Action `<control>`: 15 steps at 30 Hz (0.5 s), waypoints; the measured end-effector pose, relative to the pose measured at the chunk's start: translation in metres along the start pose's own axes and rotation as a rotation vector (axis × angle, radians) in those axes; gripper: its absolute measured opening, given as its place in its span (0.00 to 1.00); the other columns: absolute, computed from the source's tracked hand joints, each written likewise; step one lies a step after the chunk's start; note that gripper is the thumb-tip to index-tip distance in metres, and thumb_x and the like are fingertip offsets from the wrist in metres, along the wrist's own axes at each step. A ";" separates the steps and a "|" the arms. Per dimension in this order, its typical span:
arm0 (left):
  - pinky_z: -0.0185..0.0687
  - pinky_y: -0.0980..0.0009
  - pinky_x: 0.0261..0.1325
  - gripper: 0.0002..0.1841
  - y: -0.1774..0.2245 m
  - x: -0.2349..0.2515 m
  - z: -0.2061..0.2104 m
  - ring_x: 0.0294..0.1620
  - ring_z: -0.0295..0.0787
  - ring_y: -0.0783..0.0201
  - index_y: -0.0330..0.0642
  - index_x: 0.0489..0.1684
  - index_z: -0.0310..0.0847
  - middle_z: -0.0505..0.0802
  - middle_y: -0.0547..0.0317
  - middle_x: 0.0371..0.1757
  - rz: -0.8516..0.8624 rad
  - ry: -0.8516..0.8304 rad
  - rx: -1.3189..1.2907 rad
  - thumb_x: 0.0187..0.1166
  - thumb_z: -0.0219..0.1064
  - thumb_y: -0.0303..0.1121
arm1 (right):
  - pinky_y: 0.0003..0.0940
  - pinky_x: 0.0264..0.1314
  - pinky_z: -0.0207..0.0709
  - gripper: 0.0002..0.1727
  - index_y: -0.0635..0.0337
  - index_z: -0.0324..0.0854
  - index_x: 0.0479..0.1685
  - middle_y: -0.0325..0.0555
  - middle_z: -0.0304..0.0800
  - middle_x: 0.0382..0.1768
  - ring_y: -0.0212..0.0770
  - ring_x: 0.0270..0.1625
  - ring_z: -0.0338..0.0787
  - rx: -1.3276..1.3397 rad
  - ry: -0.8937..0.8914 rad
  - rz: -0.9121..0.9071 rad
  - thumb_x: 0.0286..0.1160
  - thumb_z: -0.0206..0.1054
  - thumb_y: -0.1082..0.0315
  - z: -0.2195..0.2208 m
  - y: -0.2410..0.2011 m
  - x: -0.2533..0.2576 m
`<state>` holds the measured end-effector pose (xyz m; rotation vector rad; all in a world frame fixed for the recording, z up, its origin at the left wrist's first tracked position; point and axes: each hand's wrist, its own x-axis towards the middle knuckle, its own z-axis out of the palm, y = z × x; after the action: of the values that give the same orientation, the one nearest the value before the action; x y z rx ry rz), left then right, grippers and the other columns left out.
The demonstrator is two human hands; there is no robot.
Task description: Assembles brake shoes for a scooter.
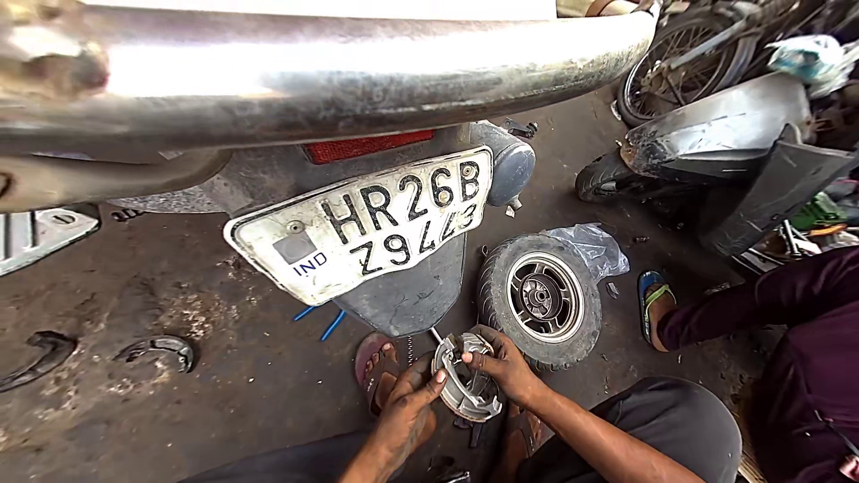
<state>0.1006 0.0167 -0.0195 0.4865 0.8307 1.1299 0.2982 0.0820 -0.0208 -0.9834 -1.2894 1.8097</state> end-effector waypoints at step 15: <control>0.87 0.58 0.67 0.17 0.000 -0.001 0.000 0.58 0.92 0.55 0.29 0.66 0.77 0.92 0.45 0.57 -0.029 -0.048 0.031 0.82 0.63 0.27 | 0.33 0.57 0.87 0.19 0.67 0.82 0.57 0.46 0.92 0.44 0.34 0.45 0.92 -0.031 0.051 0.016 0.78 0.73 0.60 0.005 0.006 0.000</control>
<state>0.1003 0.0164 -0.0190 0.5242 0.8117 1.0765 0.2932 0.0781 -0.0258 -1.0525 -1.2860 1.7702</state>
